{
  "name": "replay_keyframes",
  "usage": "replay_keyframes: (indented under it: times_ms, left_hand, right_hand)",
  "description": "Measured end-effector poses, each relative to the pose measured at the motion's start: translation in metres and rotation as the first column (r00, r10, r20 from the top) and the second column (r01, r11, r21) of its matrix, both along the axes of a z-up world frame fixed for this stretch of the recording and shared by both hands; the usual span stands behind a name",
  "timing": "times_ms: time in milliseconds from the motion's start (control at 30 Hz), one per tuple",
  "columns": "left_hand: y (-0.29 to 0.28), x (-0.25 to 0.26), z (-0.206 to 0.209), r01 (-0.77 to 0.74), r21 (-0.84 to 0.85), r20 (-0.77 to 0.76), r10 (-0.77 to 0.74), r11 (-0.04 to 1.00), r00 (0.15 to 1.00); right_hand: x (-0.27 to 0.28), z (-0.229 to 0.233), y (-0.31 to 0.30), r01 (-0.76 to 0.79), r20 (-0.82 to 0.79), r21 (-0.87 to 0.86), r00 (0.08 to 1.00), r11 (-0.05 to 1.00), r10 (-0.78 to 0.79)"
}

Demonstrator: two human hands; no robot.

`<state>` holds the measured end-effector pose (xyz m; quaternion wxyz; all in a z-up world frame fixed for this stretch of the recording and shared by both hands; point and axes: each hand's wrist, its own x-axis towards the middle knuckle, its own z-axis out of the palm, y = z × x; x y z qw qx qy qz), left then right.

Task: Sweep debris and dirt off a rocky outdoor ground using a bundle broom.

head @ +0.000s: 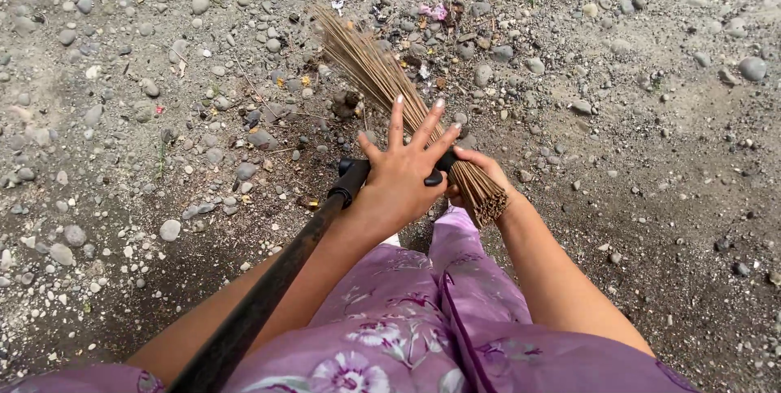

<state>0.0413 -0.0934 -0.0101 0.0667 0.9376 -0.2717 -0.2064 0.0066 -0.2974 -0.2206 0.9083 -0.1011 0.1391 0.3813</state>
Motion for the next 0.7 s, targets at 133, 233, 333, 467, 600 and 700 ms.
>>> replay_keyframes:
  times_ms: [133, 233, 333, 467, 600, 700]
  left_hand:
    - [-0.026, 0.016, 0.007, -0.044, 0.016, -0.040, 0.045, 0.999, 0.998]
    - [-0.039, 0.026, 0.010, -0.113, 0.039, -0.016, 0.114, 0.993, 0.993]
    - [-0.051, 0.033, 0.012, -0.144, 0.042, -0.022, 0.145, 0.989, 0.989]
    - [-0.071, 0.039, 0.008, -0.147, -0.004, -0.003, 0.147, 0.989, 0.989]
    - [-0.080, 0.043, 0.009, -0.163, -0.072, 0.036, 0.166, 0.984, 0.986]
    - [-0.078, 0.048, 0.004, -0.160, -0.064, 0.085, 0.165, 0.985, 0.983]
  right_hand:
    - [0.015, 0.053, -0.011, 0.032, -0.002, -0.666, 0.999, 0.745, -0.044]
    - [0.039, 0.035, -0.005, 0.015, -0.174, -0.706, 0.965, 0.708, -0.195]
    - [0.059, 0.025, 0.013, -0.061, -0.159, -0.569, 0.987, 0.820, -0.037]
    - [0.070, -0.017, 0.014, -0.094, 0.182, -0.663, 0.942, 0.743, 0.281]
    - [0.075, 0.022, -0.018, 0.040, 0.416, -0.513, 0.885, 0.858, 0.207]
    - [0.085, 0.045, -0.038, 0.031, 0.338, -0.508, 0.927, 0.861, 0.166]
